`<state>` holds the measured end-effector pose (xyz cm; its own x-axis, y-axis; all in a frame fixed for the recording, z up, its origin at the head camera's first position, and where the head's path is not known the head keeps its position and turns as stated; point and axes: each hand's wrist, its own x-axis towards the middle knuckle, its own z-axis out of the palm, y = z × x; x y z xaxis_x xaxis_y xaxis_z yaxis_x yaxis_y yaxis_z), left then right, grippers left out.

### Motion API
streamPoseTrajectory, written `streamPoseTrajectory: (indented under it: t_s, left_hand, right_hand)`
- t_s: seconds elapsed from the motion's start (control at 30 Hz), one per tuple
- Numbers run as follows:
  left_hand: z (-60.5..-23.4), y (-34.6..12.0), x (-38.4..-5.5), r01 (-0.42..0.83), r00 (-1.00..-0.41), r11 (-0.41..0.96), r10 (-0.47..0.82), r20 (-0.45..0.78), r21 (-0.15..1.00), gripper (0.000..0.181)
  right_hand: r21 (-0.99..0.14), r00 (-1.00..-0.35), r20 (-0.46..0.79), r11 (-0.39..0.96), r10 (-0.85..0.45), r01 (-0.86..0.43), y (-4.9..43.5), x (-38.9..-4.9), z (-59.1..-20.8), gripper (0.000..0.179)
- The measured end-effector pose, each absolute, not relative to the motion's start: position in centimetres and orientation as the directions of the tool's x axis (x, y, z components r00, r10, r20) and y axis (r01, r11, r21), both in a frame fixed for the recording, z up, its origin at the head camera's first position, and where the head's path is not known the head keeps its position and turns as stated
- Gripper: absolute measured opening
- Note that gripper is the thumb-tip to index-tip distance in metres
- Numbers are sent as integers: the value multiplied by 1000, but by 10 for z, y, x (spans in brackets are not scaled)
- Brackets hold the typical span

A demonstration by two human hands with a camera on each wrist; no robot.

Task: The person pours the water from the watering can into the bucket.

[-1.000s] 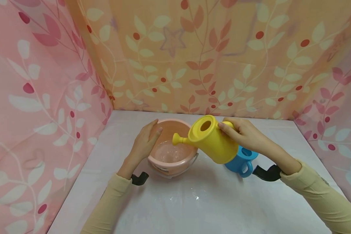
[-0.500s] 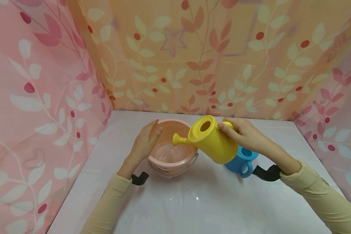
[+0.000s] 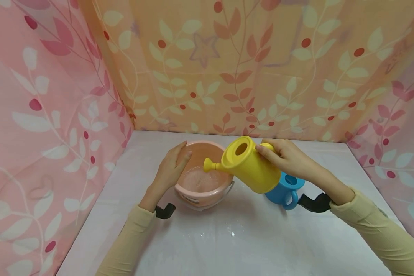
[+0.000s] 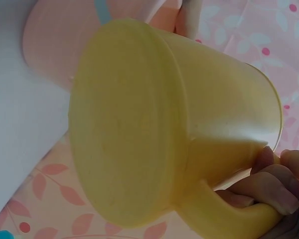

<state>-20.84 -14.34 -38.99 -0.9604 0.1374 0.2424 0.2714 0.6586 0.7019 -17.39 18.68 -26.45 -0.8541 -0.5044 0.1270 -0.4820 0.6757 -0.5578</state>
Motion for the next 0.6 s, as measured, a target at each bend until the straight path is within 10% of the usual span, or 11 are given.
streamPoseTrajectory:
  t_s: [0.6]
  left_hand:
    - [-390, -143, -208, 280, -958, 663, 142, 251, 694, 64]
  right_hand:
    - [-549, -841, 136, 666, -524, -504, 185, -175, -263, 27]
